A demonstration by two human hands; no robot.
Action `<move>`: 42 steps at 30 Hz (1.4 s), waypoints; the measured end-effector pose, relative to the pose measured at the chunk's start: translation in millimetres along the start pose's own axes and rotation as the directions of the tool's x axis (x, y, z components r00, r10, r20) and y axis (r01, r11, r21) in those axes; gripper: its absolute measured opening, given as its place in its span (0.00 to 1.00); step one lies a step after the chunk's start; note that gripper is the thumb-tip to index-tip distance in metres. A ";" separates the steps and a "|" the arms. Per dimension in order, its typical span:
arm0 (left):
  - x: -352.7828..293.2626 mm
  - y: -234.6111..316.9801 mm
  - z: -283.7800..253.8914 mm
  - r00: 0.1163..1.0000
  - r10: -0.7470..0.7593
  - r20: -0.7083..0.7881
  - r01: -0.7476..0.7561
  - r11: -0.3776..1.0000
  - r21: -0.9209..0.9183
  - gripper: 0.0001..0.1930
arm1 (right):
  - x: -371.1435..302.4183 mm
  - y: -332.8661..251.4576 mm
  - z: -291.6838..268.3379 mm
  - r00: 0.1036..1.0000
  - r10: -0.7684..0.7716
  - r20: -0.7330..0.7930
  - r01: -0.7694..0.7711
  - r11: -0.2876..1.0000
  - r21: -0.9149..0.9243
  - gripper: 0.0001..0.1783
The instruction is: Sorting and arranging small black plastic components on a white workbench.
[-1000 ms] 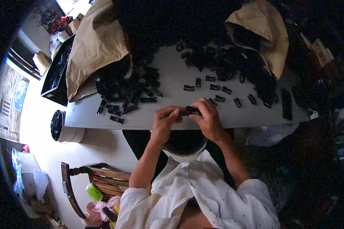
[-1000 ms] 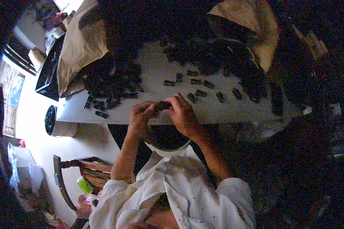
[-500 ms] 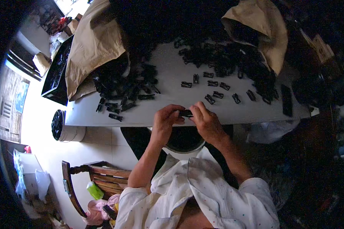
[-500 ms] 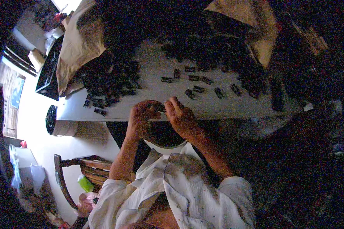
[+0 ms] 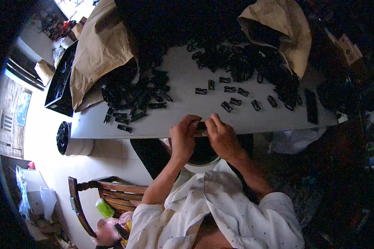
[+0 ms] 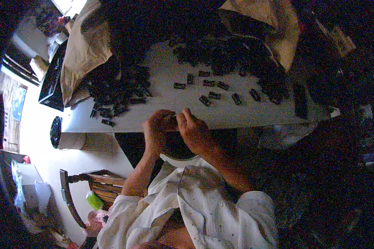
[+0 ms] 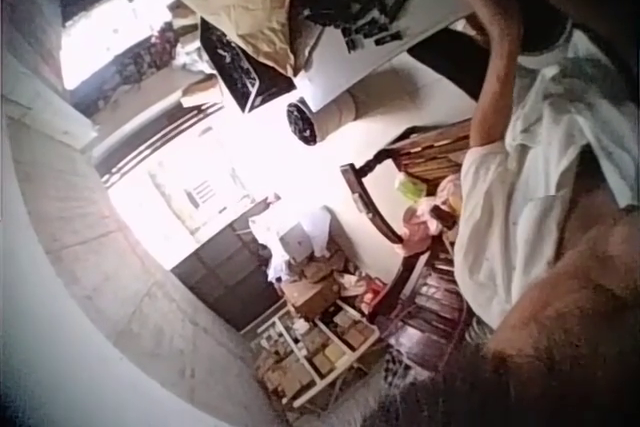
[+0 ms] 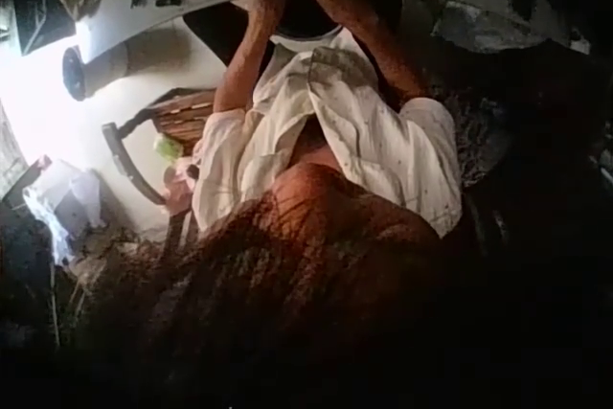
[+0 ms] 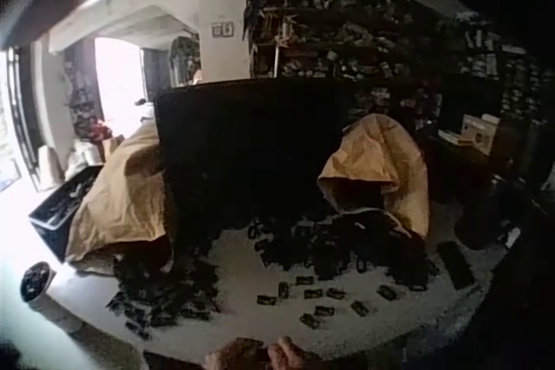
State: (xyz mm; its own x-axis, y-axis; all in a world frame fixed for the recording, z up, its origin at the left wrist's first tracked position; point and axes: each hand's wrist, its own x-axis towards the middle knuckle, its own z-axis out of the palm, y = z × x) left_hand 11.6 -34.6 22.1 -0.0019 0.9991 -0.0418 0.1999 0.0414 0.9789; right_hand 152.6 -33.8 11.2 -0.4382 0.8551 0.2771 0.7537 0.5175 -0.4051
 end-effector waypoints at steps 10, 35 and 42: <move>-18.6 -26.0 0.5 1.000 -0.005 -0.009 0.001 0.919 -0.394 0.08 | -8.6 8.3 2.5 0.993 0.042 -0.111 0.022 0.852 0.524 0.17; 7.0 -42.6 -62.5 0.857 0.502 -0.115 -0.200 0.529 0.825 0.14 | -17.0 112.3 -43.2 0.822 0.352 -0.448 -0.395 0.919 -0.001 0.06; 57.3 -66.1 -85.4 0.801 0.596 -0.057 -0.177 0.326 0.929 0.13 | -49.5 174.8 -86.8 0.702 0.497 -0.511 -0.630 0.767 -0.119 0.09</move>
State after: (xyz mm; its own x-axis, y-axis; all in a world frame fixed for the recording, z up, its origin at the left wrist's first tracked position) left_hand -85.4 20.5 -27.9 0.0621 0.8251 0.5616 0.9755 -0.1692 0.1408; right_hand 348.5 11.6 2.3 0.3170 0.8412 0.4381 0.9129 -0.1453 -0.3814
